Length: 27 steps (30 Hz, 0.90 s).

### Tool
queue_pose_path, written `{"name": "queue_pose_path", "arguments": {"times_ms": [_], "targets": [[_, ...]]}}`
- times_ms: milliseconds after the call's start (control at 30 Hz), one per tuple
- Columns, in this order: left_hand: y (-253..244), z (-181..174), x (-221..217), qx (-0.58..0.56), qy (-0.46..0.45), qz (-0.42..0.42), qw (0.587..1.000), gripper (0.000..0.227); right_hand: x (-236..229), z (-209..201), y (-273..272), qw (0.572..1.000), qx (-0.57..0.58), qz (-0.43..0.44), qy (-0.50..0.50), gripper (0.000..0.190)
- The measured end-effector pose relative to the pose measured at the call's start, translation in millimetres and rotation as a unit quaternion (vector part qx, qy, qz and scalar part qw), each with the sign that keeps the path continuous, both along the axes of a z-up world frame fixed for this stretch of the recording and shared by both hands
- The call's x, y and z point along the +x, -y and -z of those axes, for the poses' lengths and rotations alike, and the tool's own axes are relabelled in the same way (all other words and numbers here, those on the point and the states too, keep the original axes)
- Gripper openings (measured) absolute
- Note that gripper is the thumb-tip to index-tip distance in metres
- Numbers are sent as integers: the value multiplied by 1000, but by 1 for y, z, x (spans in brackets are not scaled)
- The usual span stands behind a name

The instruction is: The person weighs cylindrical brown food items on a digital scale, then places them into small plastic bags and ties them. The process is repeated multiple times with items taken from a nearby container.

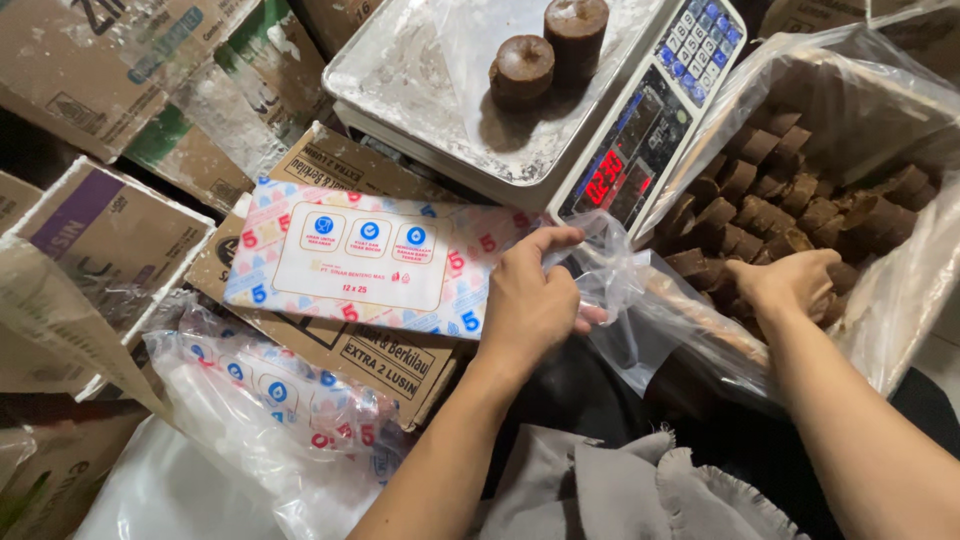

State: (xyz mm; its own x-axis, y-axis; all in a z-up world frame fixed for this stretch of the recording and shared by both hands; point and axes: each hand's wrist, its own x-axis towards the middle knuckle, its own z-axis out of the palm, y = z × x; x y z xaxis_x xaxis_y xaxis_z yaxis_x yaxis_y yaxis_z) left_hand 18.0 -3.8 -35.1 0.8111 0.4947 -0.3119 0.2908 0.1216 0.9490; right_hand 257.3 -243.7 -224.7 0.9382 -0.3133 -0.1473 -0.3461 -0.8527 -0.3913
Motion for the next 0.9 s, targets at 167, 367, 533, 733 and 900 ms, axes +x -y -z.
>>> {"name": "queue_pose_path", "arguments": {"times_ms": [167, 367, 533, 733, 900], "targets": [[-3, -2, 1, -1, -2, 2, 1000, 47, 32, 21, 39, 994, 84, -28, 61, 88], [-2, -7, 4, -1, -8, 9, 1000, 49, 75, 49, 61, 995, 10, -93, 32, 68], [-4, -10, 2, -1, -13, 0, 1000, 49, 65, 6, 33, 984, 76, -88, 138, 65], [-7, -13, 2, -5, 4, 1, 1000, 49, 36, -123, -83, 858, 293, -337, 253, 55], [-11, -13, -5, -12, 17, -6, 1000, 49, -17, -196, -178, 773, 381, -490, 135, 70]]}}
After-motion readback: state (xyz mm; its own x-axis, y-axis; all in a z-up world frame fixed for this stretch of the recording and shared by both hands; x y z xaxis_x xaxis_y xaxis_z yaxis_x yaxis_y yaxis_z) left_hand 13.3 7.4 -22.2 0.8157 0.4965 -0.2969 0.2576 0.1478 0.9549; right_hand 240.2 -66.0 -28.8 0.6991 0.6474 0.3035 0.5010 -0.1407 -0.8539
